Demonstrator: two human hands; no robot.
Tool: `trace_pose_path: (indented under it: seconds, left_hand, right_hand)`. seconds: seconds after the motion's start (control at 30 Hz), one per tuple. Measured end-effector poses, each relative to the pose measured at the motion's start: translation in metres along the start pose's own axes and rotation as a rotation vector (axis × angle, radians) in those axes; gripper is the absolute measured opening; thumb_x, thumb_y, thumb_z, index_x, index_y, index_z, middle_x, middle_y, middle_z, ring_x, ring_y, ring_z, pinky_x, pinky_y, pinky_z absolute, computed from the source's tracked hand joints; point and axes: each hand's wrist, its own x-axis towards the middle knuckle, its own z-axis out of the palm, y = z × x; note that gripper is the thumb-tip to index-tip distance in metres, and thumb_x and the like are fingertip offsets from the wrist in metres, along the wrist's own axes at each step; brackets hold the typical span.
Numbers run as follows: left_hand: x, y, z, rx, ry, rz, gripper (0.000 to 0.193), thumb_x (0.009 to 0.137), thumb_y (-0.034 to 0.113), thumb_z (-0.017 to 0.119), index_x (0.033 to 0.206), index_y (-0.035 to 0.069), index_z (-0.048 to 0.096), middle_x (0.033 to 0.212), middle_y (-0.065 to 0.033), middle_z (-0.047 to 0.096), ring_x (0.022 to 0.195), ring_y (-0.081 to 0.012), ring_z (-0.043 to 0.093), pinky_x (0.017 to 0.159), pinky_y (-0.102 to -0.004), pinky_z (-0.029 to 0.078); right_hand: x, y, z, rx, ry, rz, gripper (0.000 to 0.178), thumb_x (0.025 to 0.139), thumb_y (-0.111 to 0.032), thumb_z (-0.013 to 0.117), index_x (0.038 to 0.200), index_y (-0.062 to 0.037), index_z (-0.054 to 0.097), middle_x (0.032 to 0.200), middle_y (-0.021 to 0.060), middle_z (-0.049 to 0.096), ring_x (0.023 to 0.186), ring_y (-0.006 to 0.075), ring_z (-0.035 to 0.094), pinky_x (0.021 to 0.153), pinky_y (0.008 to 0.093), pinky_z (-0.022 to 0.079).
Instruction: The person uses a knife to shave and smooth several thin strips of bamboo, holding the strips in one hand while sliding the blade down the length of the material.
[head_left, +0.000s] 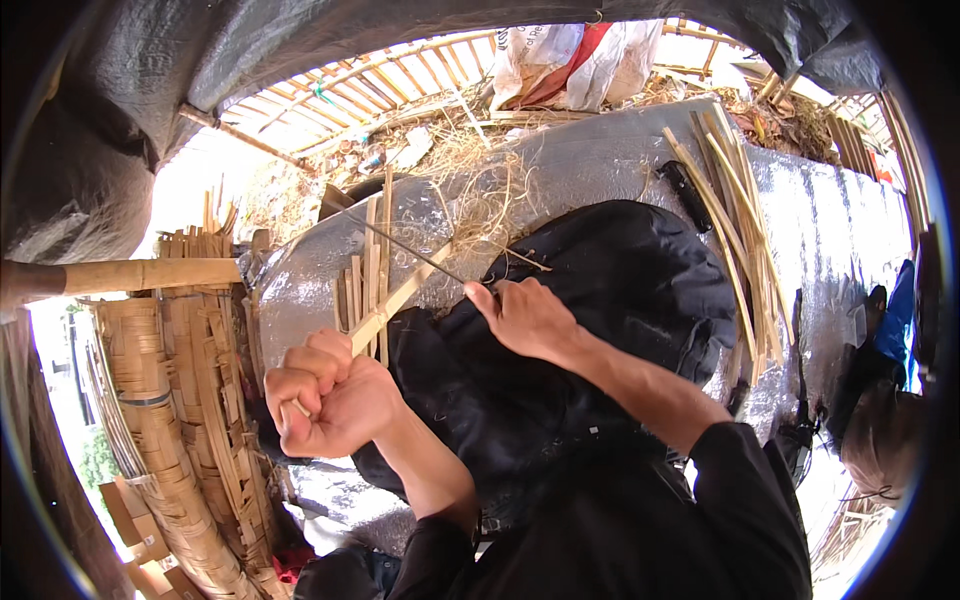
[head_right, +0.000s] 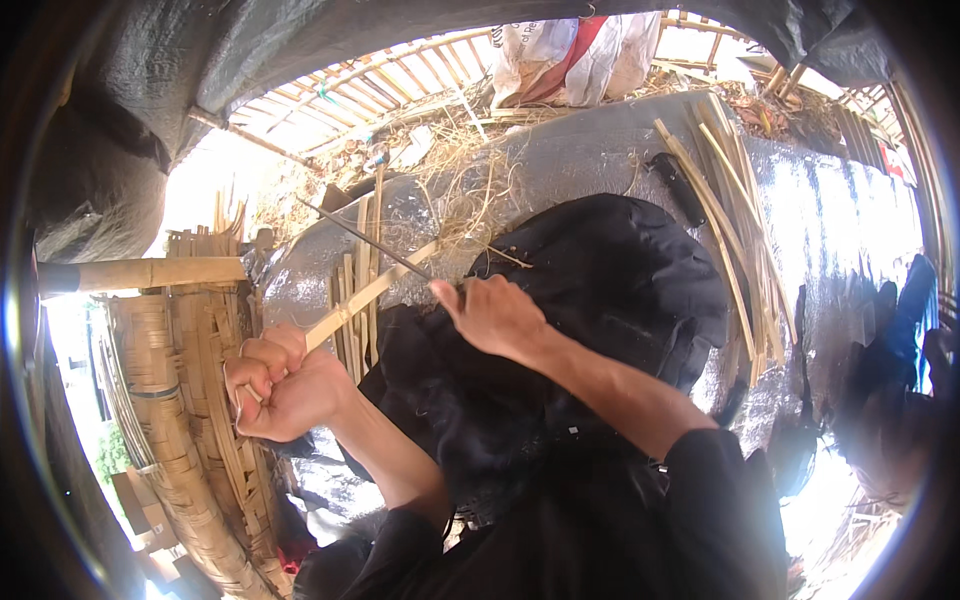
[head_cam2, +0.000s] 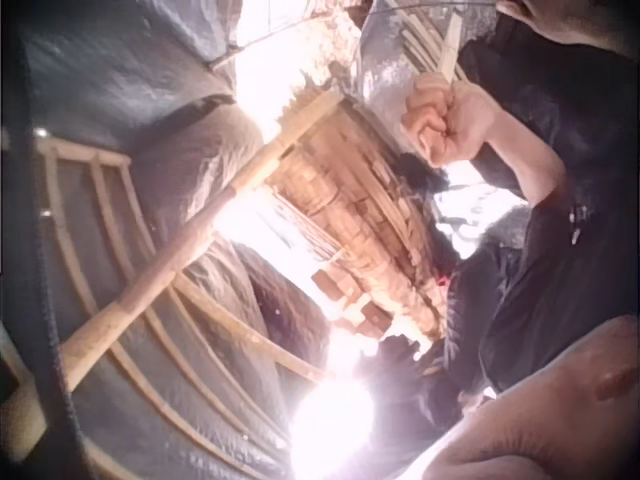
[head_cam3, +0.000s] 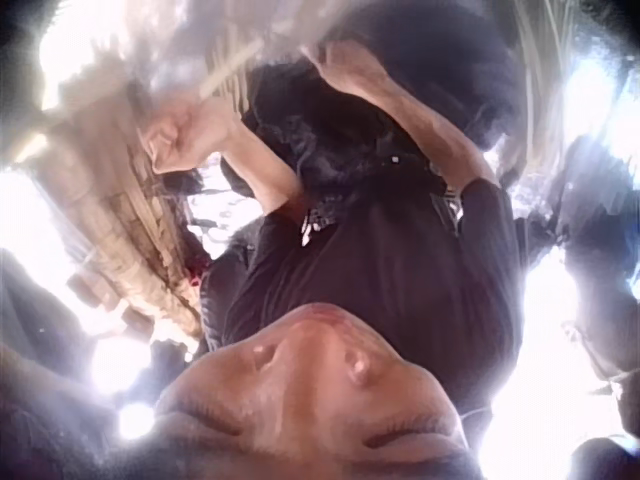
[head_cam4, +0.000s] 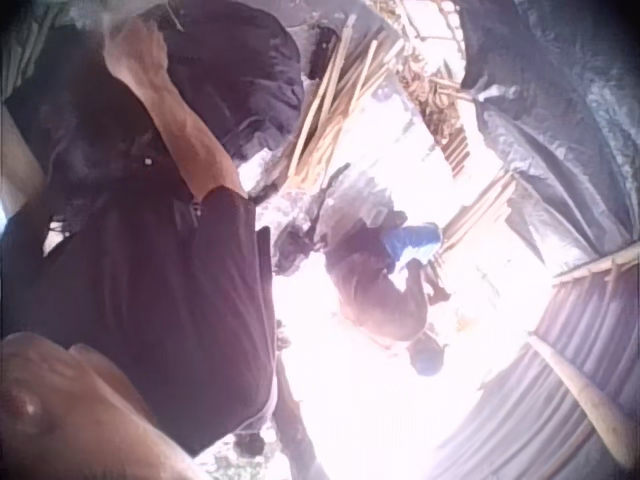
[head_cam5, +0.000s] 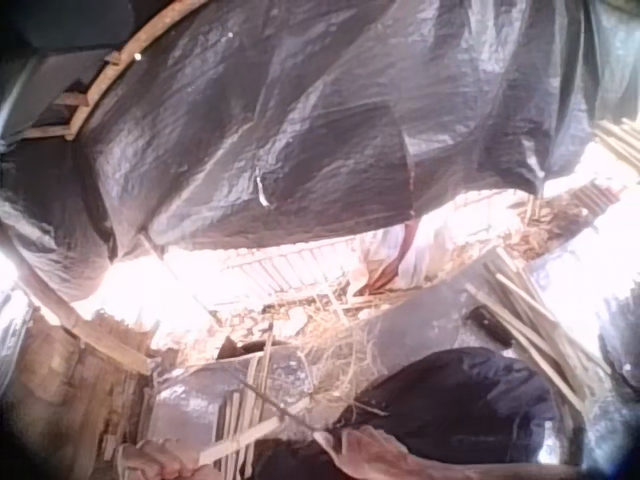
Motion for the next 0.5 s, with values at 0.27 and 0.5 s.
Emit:
trace_pose_path:
  seconds: [0.27, 0.5]
  left_hand:
    - [0.016, -0.028, 0.035, 0.352, 0.126, 0.314, 0.018, 0.091, 0.025, 0.052, 0.088, 0.007, 0.053, 0.091, -0.0087, 0.053, 0.086, -0.0217, 0.05, 0.074, -0.0353, 0.041]
    - [0.008, -0.039, 0.034, 0.339, 0.215, 0.356, 0.016, 0.09, 0.016, 0.058, 0.104, 0.01, 0.053, 0.106, -0.0033, 0.057, 0.099, -0.0144, 0.054, 0.085, -0.0307, 0.041]
  right_hand:
    - [-0.013, -0.091, -0.044, 0.382, 0.099, -0.291, 0.06, 0.102, -0.048, 0.054, 0.074, 0.0052, 0.061, 0.054, 0.027, 0.056, 0.054, 0.0487, 0.06, 0.053, 0.0516, 0.051]
    - [-0.025, -0.046, -0.029, 0.082, 0.15, -0.256, 0.052, 0.1, -0.043, 0.059, 0.074, 0.0019, 0.06, 0.054, 0.0238, 0.057, 0.054, 0.0455, 0.061, 0.049, 0.0497, 0.049]
